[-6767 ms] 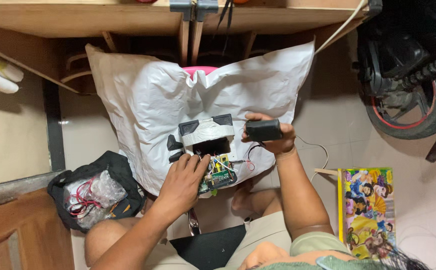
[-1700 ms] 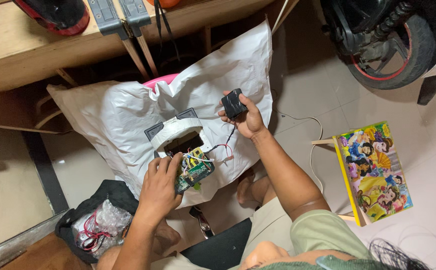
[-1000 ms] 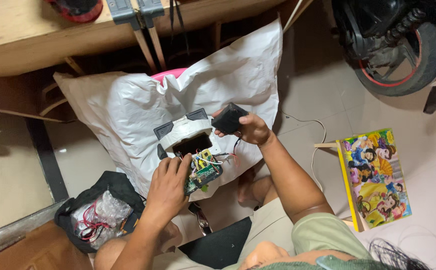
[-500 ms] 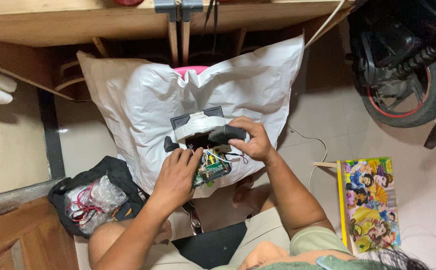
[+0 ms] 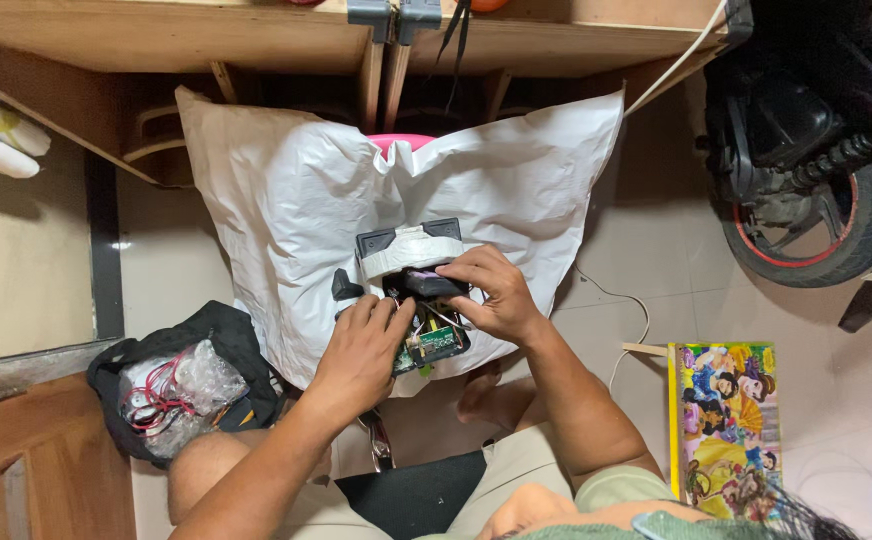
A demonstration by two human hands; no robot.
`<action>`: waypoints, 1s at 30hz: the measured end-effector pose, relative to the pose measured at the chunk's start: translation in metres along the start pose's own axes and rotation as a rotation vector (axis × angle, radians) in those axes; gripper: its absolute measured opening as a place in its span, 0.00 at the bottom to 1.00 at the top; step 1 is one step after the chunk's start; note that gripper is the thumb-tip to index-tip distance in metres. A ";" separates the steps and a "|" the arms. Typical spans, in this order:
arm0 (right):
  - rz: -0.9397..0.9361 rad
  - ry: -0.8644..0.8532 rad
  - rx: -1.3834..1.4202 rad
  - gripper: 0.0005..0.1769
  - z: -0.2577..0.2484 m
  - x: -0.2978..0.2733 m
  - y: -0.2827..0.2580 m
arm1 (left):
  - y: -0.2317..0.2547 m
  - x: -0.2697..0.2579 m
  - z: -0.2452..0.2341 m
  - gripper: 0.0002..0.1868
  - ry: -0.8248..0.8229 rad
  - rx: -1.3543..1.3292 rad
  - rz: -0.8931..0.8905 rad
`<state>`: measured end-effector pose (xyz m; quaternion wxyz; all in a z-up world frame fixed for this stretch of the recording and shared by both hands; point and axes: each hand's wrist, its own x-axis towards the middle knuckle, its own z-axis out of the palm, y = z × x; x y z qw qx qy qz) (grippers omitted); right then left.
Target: The person sits on the floor and works on a small electronic device with an exposed circuit board. They repeatedly connect and disconnect a purple battery pack, inspect the internal wiring, and adjust components within the device's casing.
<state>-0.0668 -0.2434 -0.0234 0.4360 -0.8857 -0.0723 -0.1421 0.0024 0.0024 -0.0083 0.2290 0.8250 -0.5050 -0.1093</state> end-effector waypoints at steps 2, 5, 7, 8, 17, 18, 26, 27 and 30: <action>0.019 -0.007 0.005 0.23 0.001 -0.002 0.002 | 0.000 0.000 0.000 0.43 -0.001 0.006 0.001; 0.032 0.037 0.087 0.20 0.003 -0.008 0.012 | 0.000 0.000 0.000 0.42 0.008 0.005 0.000; 0.062 0.129 0.243 0.19 0.004 -0.013 0.022 | -0.001 0.001 -0.001 0.42 0.011 -0.006 -0.004; 0.091 0.198 0.360 0.20 0.005 -0.015 0.029 | -0.001 0.001 -0.002 0.42 0.010 -0.016 -0.007; 0.279 0.641 1.283 0.17 -0.005 -0.024 0.084 | 0.002 0.004 -0.006 0.44 -0.016 -0.027 -0.025; 0.297 0.664 1.331 0.16 -0.006 -0.023 0.087 | 0.002 0.004 -0.006 0.44 -0.015 -0.026 -0.022; 0.405 0.719 1.376 0.18 -0.008 -0.020 0.097 | -0.001 0.007 -0.006 0.48 -0.041 -0.042 -0.032; 0.403 0.711 1.376 0.18 -0.008 -0.020 0.098 | -0.002 0.007 -0.006 0.48 -0.036 -0.042 -0.030; 0.424 0.703 1.369 0.17 -0.007 -0.020 0.100 | -0.005 0.010 -0.007 0.50 -0.036 -0.050 -0.030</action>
